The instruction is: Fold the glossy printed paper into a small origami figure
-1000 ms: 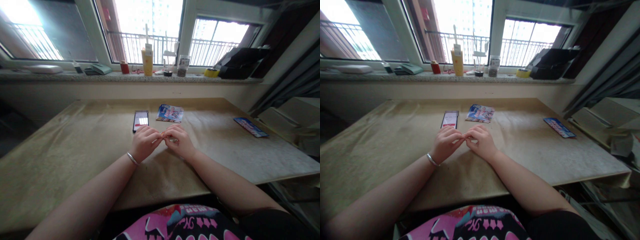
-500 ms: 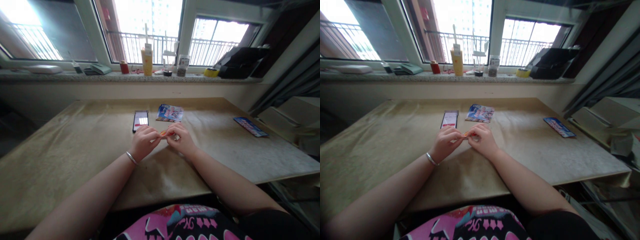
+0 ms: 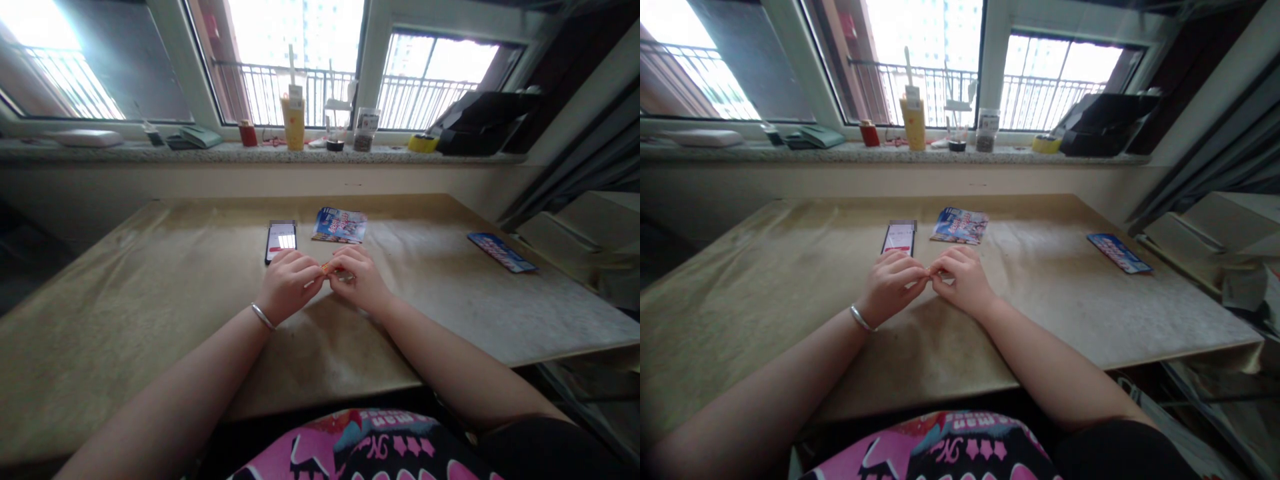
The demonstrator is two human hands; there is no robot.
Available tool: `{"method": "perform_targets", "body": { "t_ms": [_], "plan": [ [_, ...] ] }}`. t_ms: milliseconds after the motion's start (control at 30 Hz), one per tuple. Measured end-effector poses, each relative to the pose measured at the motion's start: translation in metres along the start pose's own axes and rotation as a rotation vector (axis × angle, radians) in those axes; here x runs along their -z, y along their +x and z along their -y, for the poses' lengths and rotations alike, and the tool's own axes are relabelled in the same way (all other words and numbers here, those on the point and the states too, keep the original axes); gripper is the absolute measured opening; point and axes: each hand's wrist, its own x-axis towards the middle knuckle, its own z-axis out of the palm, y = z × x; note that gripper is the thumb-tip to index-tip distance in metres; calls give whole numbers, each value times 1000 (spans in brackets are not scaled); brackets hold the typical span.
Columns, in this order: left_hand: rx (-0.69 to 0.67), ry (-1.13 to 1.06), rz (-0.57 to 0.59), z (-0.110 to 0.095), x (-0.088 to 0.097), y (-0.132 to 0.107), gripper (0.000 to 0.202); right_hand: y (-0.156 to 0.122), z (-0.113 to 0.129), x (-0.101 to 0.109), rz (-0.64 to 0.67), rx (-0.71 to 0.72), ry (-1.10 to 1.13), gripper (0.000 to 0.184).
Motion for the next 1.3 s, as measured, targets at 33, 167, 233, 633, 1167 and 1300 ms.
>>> {"method": "perform_targets", "body": {
  "t_ms": [33,167,233,633,1167,1300],
  "plan": [
    [1,-8,-1,0,-1,0,10,0,-1,0,3,-3,5,10],
    [15,-24,-4,2,-3,-1,12,0,-4,3,7,-6,11,10],
    [22,-16,-11,2,-3,-1,13,-1,-6,3,7,-4,17,11],
    [-29,36,47,-2,-1,1,14,-1,-8,-1,45,36,5,11],
    [-31,7,14,2,0,0,14,-3,-18,4,69,13,-13,10],
    [-18,27,26,4,0,-1,17,-3,-19,6,81,10,-18,9]
  ]
}}
